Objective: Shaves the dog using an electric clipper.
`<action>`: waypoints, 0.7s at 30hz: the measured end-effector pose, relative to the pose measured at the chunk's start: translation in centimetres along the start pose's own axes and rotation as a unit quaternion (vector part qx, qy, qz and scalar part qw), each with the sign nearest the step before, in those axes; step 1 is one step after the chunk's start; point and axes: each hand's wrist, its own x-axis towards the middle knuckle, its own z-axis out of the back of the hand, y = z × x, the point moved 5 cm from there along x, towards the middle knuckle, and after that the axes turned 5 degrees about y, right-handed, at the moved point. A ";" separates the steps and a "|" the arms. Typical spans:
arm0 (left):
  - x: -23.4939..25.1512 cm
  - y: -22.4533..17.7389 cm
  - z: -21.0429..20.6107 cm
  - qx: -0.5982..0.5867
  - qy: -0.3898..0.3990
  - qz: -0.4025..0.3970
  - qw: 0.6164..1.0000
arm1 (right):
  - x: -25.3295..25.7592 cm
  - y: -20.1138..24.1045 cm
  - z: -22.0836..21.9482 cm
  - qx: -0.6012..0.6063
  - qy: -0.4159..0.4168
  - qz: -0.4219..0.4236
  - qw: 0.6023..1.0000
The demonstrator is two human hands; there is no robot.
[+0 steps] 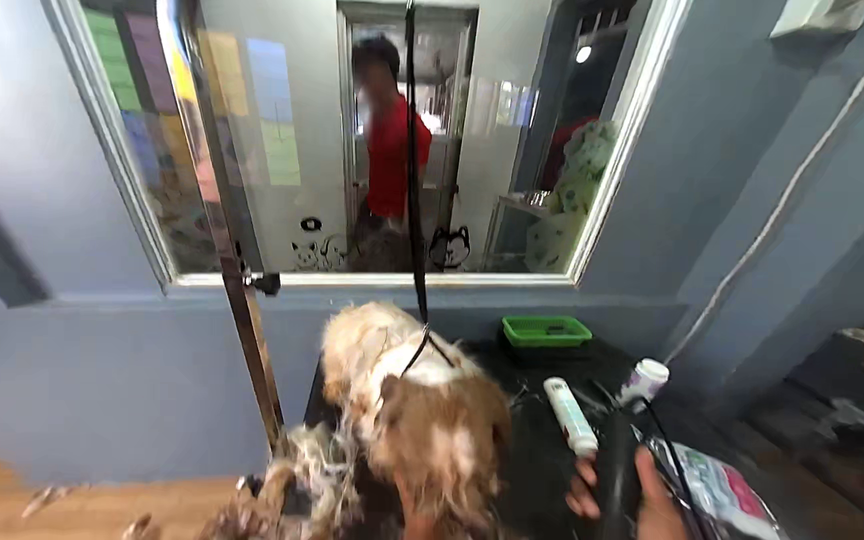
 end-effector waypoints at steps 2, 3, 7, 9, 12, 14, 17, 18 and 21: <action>2.2 -0.1 2.9 -0.034 -0.120 -0.159 0.979 | 2.5 -1.3 -0.7 -0.040 -0.011 -0.033 0.999; 2.4 0.0 4.8 0.004 -0.160 -0.202 0.966 | 4.0 -1.9 -1.1 -0.064 -0.013 -0.050 0.997; 3.2 1.6 11.5 0.132 -0.183 -0.195 0.954 | 9.4 -4.4 -1.5 -0.194 -0.078 -0.113 0.971; 5.4 1.6 12.3 0.144 -0.133 -0.172 0.965 | 11.8 -5.8 0.7 -0.207 -0.061 -0.098 0.971; 9.3 1.1 11.9 0.230 -0.042 -0.128 0.964 | 14.1 -4.6 4.9 -0.303 0.043 0.093 0.947; 10.9 1.0 11.3 0.361 0.018 -0.088 0.928 | 12.0 -0.7 1.3 -0.456 -0.097 -0.079 0.881; 11.2 1.1 9.7 0.510 0.121 -0.058 0.849 | 13.5 -0.4 3.1 -0.733 -0.075 0.054 0.674; 11.2 1.6 9.5 0.511 0.127 -0.076 0.847 | 13.8 -0.9 3.7 -0.745 -0.064 0.180 0.639; 10.6 1.9 10.4 0.388 0.041 -0.106 0.915 | 14.4 1.5 -3.3 -0.734 0.053 -0.226 0.639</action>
